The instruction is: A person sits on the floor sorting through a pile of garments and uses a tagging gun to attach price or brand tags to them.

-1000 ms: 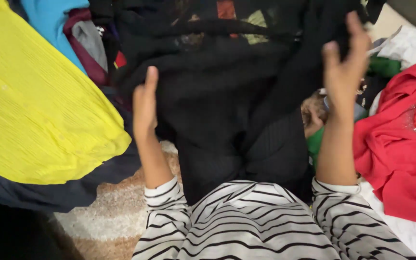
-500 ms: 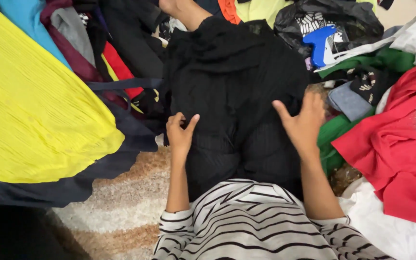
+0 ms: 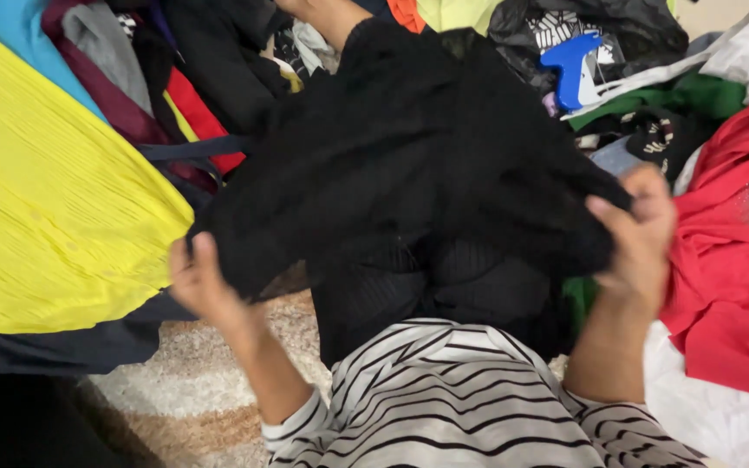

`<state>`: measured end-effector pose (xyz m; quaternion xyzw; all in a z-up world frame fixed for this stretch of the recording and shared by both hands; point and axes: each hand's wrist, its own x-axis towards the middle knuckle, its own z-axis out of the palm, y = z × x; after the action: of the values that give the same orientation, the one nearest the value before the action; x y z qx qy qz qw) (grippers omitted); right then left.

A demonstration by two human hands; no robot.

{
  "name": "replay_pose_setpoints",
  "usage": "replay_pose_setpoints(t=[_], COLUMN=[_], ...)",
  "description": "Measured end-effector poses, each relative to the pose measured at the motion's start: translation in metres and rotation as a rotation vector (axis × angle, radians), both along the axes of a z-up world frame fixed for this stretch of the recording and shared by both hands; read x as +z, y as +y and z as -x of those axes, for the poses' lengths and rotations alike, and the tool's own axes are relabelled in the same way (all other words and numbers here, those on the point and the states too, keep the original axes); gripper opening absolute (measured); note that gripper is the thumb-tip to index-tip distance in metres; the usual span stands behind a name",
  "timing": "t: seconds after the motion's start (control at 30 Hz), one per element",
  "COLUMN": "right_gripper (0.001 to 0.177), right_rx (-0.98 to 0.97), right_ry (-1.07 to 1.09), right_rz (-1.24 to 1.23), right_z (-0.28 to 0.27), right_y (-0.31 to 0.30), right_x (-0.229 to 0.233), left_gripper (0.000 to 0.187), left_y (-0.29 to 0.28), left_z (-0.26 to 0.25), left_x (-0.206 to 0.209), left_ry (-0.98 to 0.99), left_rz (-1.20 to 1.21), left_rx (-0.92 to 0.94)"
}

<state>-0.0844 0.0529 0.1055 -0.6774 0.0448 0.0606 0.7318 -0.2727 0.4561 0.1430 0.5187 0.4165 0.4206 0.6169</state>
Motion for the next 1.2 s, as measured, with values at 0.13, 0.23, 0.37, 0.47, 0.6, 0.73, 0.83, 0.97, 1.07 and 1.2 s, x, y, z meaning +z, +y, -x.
replay_pose_setpoints(t=[0.13,0.23,0.37,0.47,0.6,0.73,0.83,0.97,1.07,1.2], right_gripper=[0.028,0.032,0.018,0.04,0.012,0.051,0.064,0.067,0.066,0.062], right_rx=[0.23,0.555,0.711,0.489,0.415,0.438,0.45,0.436,0.421,0.361], right_ry=[-0.213,-0.2,0.14,-0.265,-0.39,-0.365,-0.348,-0.325,-0.337,-0.389], right_rz=[-0.072,0.014,0.661,1.286,0.888,0.951,1.021,0.961,0.944,0.97], right_z=[0.011,0.006,-0.009,-0.025,-0.033,-0.023,-0.022,-0.022,-0.023,-0.01], right_y=[-0.059,-0.097,-0.029,-0.013,0.045,0.088,0.089,0.076,0.073,0.087], right_x=[0.023,0.021,0.046,-0.018,-0.014,0.021,0.016,0.002,0.0,0.007], left_gripper=[0.029,0.024,0.018,0.023,0.028,0.041,0.056,0.091,0.084,0.058], left_y=[0.015,0.032,0.043,0.044,0.014,-0.008,0.009,0.04,0.027,0.008], left_z=[0.038,0.065,0.059,0.042,-0.017,-0.054,-0.058,-0.057,-0.072,-0.062], left_x=[0.026,0.023,0.004,-0.034,-0.032,-0.05,-0.118,-0.176,-0.16,-0.128], left_ry=[0.08,0.391,1.389,1.174,0.834,1.004,1.116,1.013,0.75,0.669], left_rz=[-0.179,-0.328,-0.469,-0.627,-0.573,-0.427,-0.378,-0.148,-0.105,-0.312], left_rx=[0.056,0.001,-0.094,-0.183,-0.5,-0.697,-0.582,-0.674,-0.614,-0.463])
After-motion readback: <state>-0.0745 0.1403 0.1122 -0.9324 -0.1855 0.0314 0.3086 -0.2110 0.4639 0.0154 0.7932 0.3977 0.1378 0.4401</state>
